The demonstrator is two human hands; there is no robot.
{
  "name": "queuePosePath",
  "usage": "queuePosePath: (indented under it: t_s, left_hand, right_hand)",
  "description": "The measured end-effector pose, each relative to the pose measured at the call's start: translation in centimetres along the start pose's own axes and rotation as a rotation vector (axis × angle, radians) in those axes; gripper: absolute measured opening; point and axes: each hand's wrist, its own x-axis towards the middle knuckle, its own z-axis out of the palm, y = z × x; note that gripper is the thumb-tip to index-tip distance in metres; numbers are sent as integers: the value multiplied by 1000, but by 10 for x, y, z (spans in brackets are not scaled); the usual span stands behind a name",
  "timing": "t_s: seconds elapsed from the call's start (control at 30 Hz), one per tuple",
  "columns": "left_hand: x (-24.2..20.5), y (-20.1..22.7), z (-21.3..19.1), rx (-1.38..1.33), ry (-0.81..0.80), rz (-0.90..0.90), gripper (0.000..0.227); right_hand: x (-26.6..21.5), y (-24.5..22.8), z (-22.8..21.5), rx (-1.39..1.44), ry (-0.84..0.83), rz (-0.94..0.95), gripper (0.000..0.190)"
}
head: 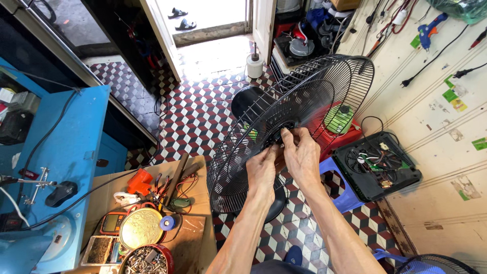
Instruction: The person assembles a standing fan by attaching the front cage, cleaning the fan blades with a cloth, mounting the blades onto the motor, and securing the rear cage. The person then plugs in the fan and tests its operation.
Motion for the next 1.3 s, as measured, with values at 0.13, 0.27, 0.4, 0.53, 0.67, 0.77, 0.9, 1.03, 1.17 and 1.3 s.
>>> queuePosePath:
  t_s: [0.13,0.27,0.4,0.53,0.67,0.77,0.9,1.03,1.17,1.3]
  left_hand:
    - [-5,9,4,104,9,-17,28]
    - [-7,16,7,186,21,-12,27]
    - [-3,12,7,251,47,28,26]
    - [-2,12,7,255,12,41,27]
    - [-7,15,9,286,21,27,30]
    - [-10,11,6,92,14,-6,33]
    - [-24,-7,1,-110,-31,-62,44]
    - [-5,-26,0,-397,-167,-188,51]
    - [9,-42,-2,-682,-387,-183,42]
    - [17,-58,-3,-787,-473,-180,50]
  right_hand:
    - [4,0,-1,-7,-13,49,42]
    - [5,-3,-5,0,-45,111,44]
    - [4,-9,-6,33,-41,156,45]
    - [4,-16,-10,20,-51,209,45]
    - [6,-18,-11,93,-67,262,45]
    - [8,-6,-11,102,-124,255,44]
    - [15,16,-26,122,-170,64,39]
    - [5,26,-30,142,-32,-134,29]
    - [-11,16,-24,-8,-70,-489,34]
    - [-7,15,-17,79,-34,-382,31]
